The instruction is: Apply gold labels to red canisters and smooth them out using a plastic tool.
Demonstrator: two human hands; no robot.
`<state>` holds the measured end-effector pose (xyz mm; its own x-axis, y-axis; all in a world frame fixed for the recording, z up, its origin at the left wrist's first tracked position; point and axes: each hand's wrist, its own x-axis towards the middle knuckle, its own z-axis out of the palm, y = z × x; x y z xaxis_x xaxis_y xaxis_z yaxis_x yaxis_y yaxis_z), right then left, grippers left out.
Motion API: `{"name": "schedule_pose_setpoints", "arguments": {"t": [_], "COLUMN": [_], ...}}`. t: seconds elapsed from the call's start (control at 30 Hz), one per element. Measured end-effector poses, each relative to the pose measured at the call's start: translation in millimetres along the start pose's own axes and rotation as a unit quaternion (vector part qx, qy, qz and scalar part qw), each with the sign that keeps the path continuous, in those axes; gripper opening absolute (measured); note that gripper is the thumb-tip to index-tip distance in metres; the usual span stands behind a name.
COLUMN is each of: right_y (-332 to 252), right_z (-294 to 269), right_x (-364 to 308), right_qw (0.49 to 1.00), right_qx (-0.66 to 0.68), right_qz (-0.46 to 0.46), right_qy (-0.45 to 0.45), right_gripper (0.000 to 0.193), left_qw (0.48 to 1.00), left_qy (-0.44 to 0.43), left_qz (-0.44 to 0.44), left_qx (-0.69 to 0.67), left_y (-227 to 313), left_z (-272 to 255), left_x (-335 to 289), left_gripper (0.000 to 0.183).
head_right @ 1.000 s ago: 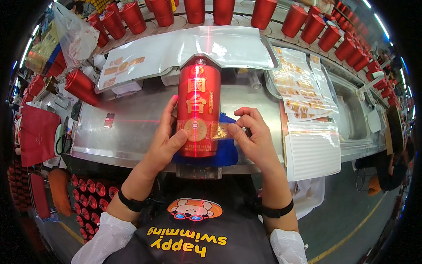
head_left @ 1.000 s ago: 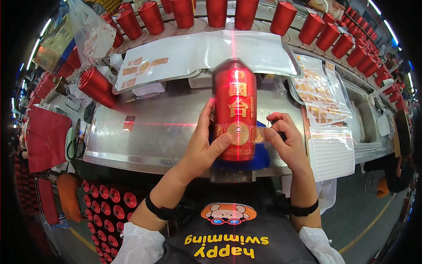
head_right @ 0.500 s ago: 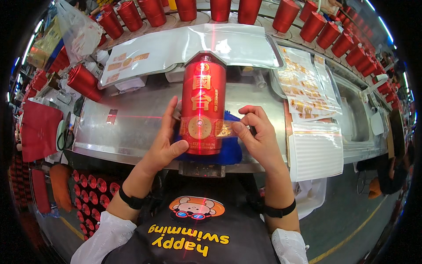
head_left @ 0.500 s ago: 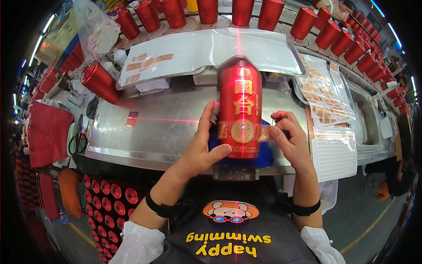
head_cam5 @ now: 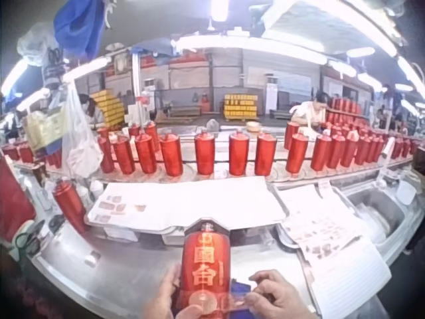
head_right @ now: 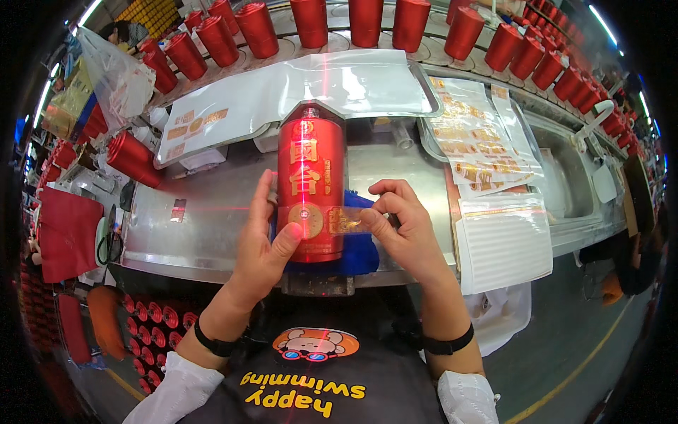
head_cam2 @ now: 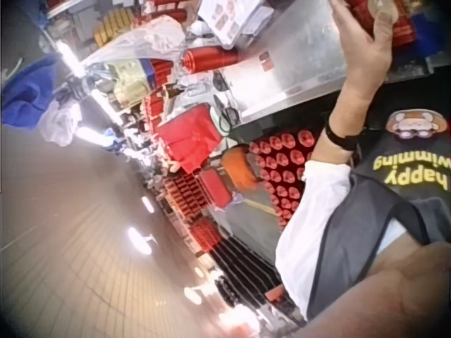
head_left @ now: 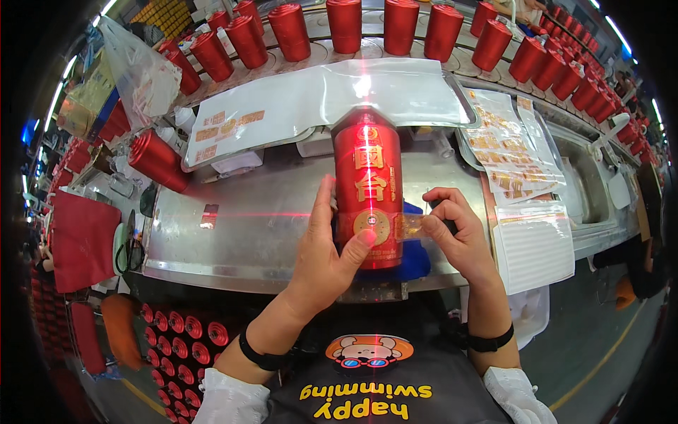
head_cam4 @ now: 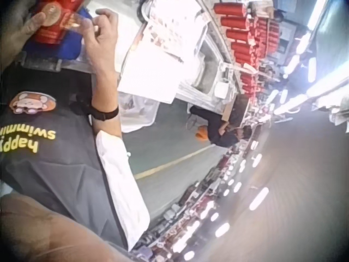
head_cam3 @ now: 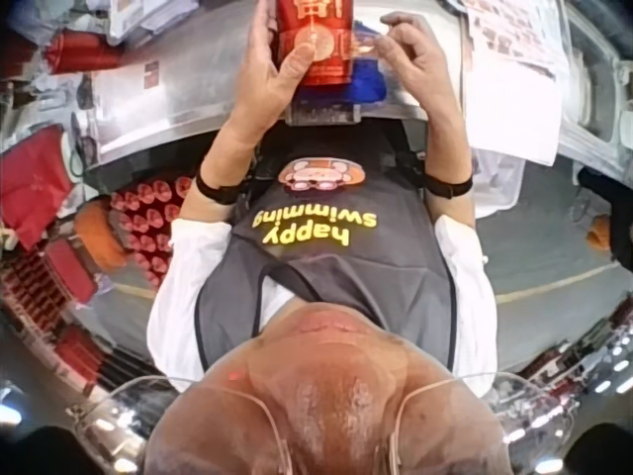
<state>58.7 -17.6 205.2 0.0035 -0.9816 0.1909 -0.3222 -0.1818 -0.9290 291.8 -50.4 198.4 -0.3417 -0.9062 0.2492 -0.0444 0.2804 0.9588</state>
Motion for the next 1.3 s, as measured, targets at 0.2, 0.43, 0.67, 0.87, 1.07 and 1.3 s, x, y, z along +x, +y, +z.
{"name": "schedule_pose_setpoints", "arguments": {"t": [0.2,0.43,0.67,0.87,1.07,1.3], "right_y": [-1,-2,0,0,1,3], "right_z": [-2,3,6,7,8,9], "right_x": [-1,2,3,4,4,5], "right_qw": [1.0,0.998,0.997,0.997,0.996,0.995], "right_qx": [0.021,0.064,0.067,0.073,0.078,0.091], "right_qz": [-0.002,-0.015,-0.025,-0.031,-0.034,-0.024], "right_qy": [-0.003,-0.021,-0.027,-0.018,-0.013,-0.018], "right_gripper": [0.02,0.021,0.022,0.021,0.02,0.02], "left_qw": [0.997,0.992,0.968,0.968,0.918,0.926], "left_qy": [-0.019,-0.046,-0.08,0.0,0.014,0.01], "left_qz": [-0.023,-0.063,-0.099,0.069,0.118,0.136], "left_qx": [-0.071,-0.103,-0.215,0.242,0.377,0.353], "left_y": [-2,-14,-12,17,20,13], "left_z": [-12,-22,-30,-2,21,19], "left_x": [7,7,17,16,21,23], "left_gripper": [0.071,0.077,0.07,0.099,0.103,0.091]}}
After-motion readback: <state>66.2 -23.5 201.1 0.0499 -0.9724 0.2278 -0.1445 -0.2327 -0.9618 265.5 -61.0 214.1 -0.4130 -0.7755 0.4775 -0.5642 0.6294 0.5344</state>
